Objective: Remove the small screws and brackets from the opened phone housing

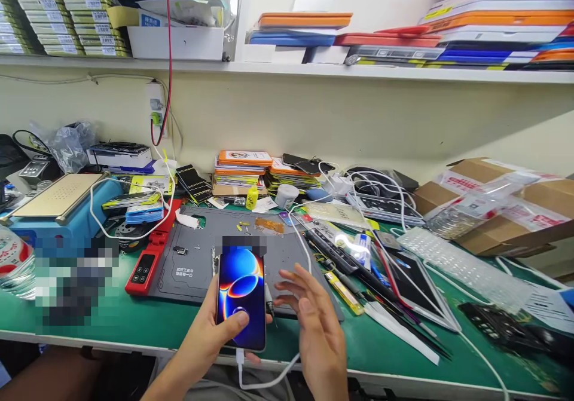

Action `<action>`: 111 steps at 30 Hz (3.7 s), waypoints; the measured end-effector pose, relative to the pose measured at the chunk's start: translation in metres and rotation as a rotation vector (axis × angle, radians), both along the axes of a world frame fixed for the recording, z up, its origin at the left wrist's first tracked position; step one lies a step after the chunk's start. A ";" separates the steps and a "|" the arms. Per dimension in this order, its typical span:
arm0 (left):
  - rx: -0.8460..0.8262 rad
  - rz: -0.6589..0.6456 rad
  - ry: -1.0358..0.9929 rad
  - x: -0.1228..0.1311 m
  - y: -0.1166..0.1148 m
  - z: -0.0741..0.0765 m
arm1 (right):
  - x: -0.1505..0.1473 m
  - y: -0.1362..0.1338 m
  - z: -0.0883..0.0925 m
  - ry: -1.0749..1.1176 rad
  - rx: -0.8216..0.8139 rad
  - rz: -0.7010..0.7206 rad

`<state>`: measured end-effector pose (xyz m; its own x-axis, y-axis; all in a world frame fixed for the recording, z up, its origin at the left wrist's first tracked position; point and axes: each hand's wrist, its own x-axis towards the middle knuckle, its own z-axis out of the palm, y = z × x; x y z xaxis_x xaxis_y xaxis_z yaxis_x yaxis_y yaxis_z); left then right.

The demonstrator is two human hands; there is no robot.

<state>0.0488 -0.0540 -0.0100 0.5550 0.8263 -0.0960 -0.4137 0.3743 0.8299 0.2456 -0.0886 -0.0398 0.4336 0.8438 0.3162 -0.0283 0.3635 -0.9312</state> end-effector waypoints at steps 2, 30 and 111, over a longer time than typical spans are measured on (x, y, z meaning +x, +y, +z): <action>-0.011 -0.050 -0.037 -0.002 0.002 0.002 | 0.001 0.003 0.000 -0.001 0.021 0.016; -0.044 -0.199 -0.081 -0.004 0.003 0.003 | 0.003 -0.014 -0.003 -0.137 -0.088 0.233; -0.108 -0.182 -0.093 -0.008 0.002 0.010 | -0.002 -0.022 0.003 -0.156 -0.094 0.186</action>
<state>0.0407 -0.0518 0.0000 0.7048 0.6993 -0.1198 -0.4042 0.5345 0.7422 0.2438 -0.1106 -0.0368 0.2208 0.9331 0.2839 0.0600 0.2775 -0.9588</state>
